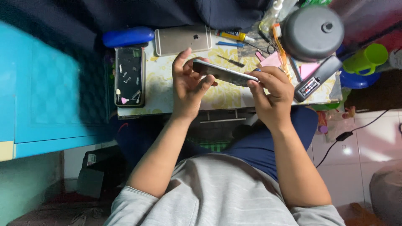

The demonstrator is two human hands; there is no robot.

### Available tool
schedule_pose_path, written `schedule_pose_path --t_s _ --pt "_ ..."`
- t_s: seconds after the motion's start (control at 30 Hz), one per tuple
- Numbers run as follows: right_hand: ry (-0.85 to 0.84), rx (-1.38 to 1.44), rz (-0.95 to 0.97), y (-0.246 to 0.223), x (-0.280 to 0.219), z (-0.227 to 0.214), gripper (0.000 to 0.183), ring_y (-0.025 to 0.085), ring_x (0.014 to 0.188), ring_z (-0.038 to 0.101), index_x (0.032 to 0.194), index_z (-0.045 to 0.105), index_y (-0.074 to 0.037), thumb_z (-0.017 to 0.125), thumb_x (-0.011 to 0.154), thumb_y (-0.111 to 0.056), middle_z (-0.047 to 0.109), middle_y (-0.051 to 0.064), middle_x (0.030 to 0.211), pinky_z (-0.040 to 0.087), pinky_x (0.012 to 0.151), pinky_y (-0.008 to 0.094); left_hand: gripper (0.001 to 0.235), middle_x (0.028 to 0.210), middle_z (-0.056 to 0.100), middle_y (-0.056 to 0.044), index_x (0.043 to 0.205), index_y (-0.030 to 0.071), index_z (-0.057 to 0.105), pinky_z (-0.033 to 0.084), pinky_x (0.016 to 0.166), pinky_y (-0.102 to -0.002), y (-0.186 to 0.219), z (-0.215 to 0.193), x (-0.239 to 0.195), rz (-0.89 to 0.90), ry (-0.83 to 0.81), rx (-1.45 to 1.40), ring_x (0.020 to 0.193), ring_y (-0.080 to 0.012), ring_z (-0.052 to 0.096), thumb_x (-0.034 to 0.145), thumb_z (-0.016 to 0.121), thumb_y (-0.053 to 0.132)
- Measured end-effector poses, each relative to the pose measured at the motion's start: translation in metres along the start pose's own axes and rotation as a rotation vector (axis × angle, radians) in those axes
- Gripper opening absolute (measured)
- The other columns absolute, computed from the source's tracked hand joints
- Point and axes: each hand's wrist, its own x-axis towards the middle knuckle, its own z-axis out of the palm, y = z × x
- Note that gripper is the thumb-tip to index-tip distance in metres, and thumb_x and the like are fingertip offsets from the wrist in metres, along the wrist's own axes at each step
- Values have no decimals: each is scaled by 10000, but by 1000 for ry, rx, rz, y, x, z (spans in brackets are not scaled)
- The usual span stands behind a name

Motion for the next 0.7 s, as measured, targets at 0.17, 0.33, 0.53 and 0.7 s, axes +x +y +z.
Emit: schedule_pose_path --t_s 0.17,0.33,0.53,0.7 --pt "-11 144 7 8 -4 -3 116 234 746 617 1039 783 46 736 999 -53 689 183 926 524 667 360 404 1140 636 -136 1240 47 568 667 776 -314 16 9 0 27 -131 128 945 -222 745 929 807 144" --pt "-8 426 45 23 -10 7 188 279 741 680 979 743 106 708 984 -78 660 228 888 574 699 392 207 1008 624 -108 1032 13 636 659 739 -311 43 19 -7 57 -91 260 940 -252 757 952 763 154" --pt "-31 383 16 24 -6 20 193 251 810 637 991 759 83 716 985 -105 667 198 924 541 757 399 180 903 599 -59 1008 64 606 617 586 -232 28 13 -11 38 70 259 671 -151 706 996 712 209" --pt "-24 432 114 -3 0 34 160 201 801 598 969 742 63 740 976 -97 653 179 912 533 744 382 212 912 621 36 1002 208 607 418 557 -210 23 14 -11 -303 371 13 719 -113 638 995 694 402"
